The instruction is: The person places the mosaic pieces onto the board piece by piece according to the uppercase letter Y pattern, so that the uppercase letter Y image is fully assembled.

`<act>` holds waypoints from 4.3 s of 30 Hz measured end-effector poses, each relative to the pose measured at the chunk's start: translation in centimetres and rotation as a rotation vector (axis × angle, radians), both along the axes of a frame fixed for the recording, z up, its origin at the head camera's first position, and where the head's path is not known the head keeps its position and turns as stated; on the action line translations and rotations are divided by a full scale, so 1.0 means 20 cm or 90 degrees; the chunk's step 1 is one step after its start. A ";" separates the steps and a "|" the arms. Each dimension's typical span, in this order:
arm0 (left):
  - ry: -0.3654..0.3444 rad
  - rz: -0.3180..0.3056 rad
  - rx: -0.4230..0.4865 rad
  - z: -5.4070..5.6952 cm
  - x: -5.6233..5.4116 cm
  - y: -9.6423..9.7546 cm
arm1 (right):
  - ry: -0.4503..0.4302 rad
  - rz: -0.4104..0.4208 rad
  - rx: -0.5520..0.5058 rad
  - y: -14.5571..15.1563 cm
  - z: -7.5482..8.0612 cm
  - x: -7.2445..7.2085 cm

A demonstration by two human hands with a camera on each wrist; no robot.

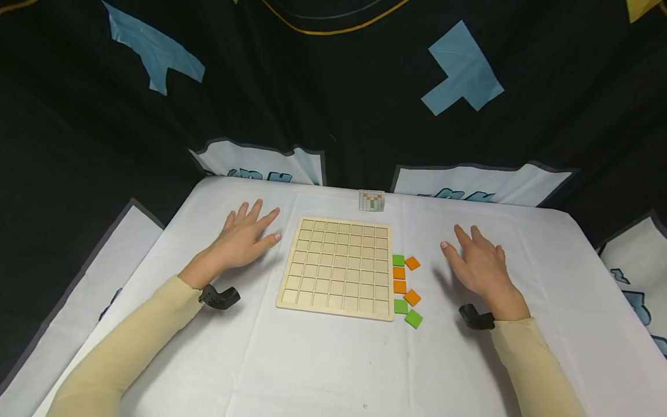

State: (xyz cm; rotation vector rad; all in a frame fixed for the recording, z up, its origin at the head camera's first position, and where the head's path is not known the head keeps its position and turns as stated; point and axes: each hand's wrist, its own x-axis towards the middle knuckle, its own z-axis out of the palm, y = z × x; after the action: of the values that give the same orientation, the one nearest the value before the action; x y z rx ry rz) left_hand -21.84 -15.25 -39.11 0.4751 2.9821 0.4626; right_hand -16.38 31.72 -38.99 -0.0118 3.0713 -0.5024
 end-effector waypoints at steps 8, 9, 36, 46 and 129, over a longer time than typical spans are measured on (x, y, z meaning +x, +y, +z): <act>-0.010 -0.039 0.008 -0.07 0.09 0.02 | -0.011 -0.005 -0.002 -0.01 -0.01 0.00; -0.013 -0.044 0.008 -0.08 0.10 0.03 | -0.011 -0.005 -0.003 -0.01 -0.01 0.01; -0.065 -0.095 -0.008 -0.25 0.23 0.04 | -0.018 0.003 -0.023 -0.05 -0.02 0.00; -0.064 -0.086 -0.003 -0.24 0.24 0.05 | -0.028 0.010 -0.028 -0.06 -0.03 0.00; -0.066 -0.084 0.010 -0.26 0.23 0.05 | 0.019 0.169 -0.112 -0.34 -0.18 -0.13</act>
State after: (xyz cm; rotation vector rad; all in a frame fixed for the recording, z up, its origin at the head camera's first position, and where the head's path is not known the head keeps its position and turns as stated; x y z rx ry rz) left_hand -17.20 -14.33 -44.30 0.6245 2.8291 0.4821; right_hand -18.98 25.00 -42.52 -0.4265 2.9758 -0.7571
